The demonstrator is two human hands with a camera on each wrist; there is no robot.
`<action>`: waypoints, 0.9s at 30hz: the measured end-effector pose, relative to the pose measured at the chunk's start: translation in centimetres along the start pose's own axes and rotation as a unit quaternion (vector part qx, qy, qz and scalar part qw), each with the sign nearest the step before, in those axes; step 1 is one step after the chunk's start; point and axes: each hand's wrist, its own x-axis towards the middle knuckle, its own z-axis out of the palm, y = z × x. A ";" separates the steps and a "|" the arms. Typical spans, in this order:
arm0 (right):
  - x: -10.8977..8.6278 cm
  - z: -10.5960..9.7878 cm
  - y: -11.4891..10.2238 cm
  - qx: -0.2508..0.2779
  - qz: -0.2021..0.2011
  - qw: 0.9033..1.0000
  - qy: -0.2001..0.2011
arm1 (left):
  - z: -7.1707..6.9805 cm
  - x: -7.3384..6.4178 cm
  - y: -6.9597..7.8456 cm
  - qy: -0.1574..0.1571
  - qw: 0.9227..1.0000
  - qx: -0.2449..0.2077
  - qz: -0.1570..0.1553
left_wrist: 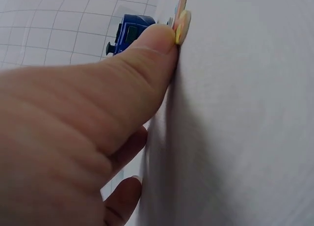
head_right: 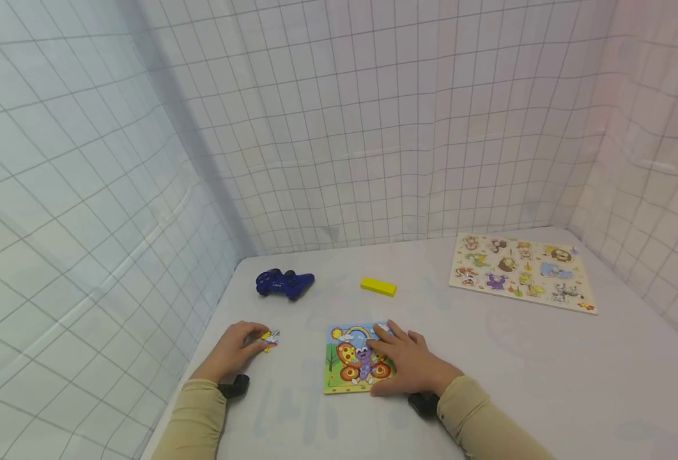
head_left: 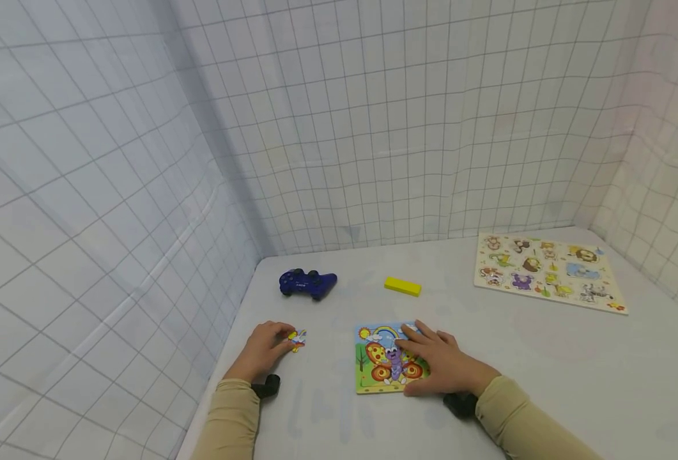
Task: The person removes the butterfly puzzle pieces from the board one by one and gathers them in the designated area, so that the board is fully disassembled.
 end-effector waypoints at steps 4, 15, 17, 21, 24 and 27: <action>0.0 -0.1 0.0 -0.002 0.001 1.000 0.002 | 0.1 0.3 0.2 -0.002 1.000 0.012 -0.003; 0.0 -0.3 0.0 0.002 0.002 1.000 -0.001 | -0.1 0.4 1.0 0.000 1.000 0.020 -0.013; -0.1 -0.3 0.0 0.004 0.003 1.000 -0.003 | -0.2 0.4 1.7 0.026 0.999 0.022 -0.022; -0.1 -0.3 -0.1 0.013 0.004 1.000 -0.008 | 0.6 1.1 5.0 0.109 0.994 0.000 0.001; -0.1 -0.2 -0.1 0.015 0.002 1.000 -0.009 | 2.3 2.0 8.8 0.096 0.994 -0.029 0.050; -0.1 -0.1 0.0 0.007 0.002 1.000 -0.006 | 4.2 3.1 12.4 0.003 0.996 -0.051 0.068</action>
